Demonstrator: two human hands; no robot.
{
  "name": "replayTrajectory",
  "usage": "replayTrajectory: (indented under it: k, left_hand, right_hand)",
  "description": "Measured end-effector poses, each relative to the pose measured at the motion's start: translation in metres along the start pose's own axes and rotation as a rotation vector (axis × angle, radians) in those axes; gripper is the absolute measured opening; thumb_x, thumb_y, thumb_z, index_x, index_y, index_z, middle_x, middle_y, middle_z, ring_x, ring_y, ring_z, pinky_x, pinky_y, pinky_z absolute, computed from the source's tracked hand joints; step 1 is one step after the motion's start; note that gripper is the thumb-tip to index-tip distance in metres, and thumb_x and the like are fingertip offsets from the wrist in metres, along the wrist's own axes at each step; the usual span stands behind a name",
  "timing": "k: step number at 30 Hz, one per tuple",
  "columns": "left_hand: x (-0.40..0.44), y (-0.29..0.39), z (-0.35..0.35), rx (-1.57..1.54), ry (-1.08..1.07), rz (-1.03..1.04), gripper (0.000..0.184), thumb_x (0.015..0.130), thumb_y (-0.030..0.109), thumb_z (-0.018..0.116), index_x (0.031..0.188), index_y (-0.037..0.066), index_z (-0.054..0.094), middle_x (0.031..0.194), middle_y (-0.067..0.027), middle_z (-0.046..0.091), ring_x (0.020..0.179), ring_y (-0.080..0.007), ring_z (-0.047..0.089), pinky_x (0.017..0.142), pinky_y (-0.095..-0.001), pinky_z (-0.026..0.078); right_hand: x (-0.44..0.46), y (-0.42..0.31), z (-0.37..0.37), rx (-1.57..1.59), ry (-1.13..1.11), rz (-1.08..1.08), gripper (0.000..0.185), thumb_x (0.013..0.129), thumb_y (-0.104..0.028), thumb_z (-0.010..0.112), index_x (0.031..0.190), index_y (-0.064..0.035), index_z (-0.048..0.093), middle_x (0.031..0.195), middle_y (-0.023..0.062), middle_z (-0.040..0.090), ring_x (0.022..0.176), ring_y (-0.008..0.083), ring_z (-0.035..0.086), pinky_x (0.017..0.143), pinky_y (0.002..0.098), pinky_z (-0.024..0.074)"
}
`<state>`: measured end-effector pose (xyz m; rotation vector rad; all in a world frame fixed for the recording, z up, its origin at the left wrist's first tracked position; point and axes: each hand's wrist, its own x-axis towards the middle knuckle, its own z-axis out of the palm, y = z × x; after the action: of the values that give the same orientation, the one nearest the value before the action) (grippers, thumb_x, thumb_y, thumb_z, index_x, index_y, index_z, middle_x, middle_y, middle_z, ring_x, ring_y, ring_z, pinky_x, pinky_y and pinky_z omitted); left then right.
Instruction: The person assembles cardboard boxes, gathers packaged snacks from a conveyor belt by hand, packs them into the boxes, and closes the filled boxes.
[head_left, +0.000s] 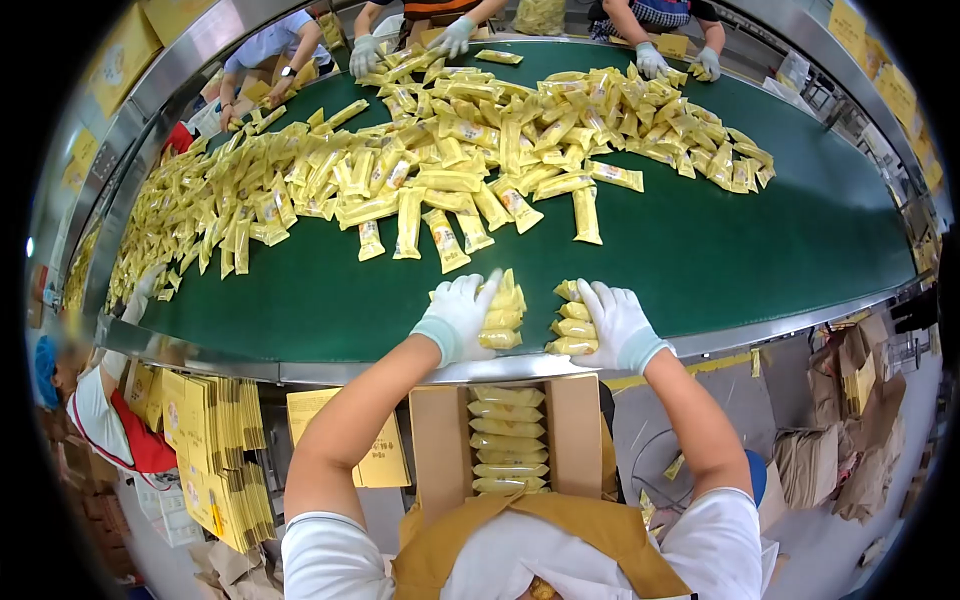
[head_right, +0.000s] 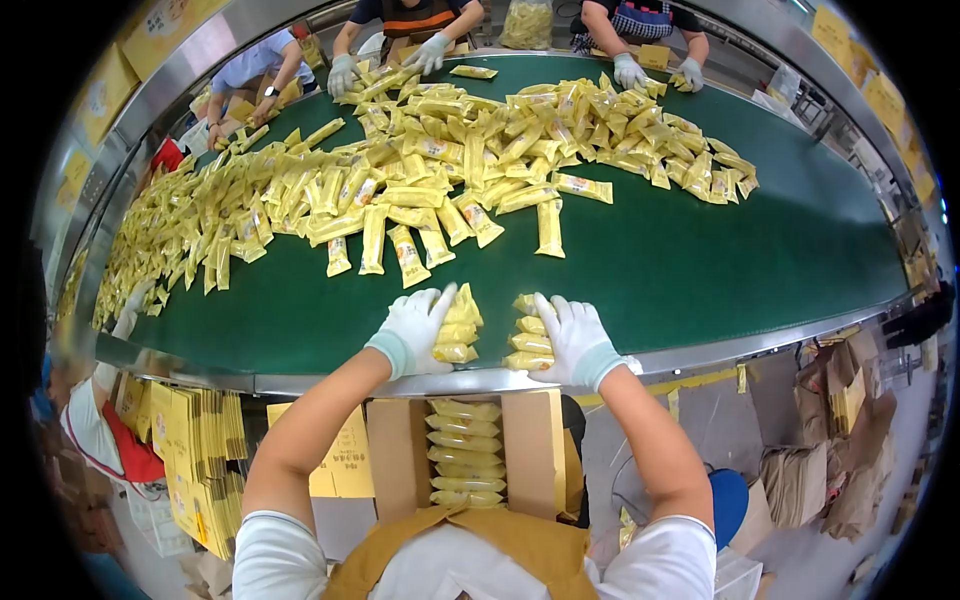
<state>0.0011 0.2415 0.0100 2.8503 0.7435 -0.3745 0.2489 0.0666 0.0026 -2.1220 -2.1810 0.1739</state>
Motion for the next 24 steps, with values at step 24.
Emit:
replayTrajectory:
  k: [24]
  left_hand:
    - [-0.129, -0.002, -0.043, -0.672, 0.892, 0.348, 0.130, 0.061, 0.033, 0.097, 0.154, -0.004, 0.013, 0.125, -0.0179, 0.059, 0.106, -0.0284, 0.069, 0.101, -0.0461, 0.048]
  right_hand:
    - [-0.043, -0.196, -0.045, -0.299, -0.413, -0.586, 0.084, 0.075, -0.035, 0.076, 0.145, 0.0001, 0.045, 0.105, 0.0119, 0.061, 0.099, 0.0248, 0.058, 0.081, 0.0404, 0.0399]
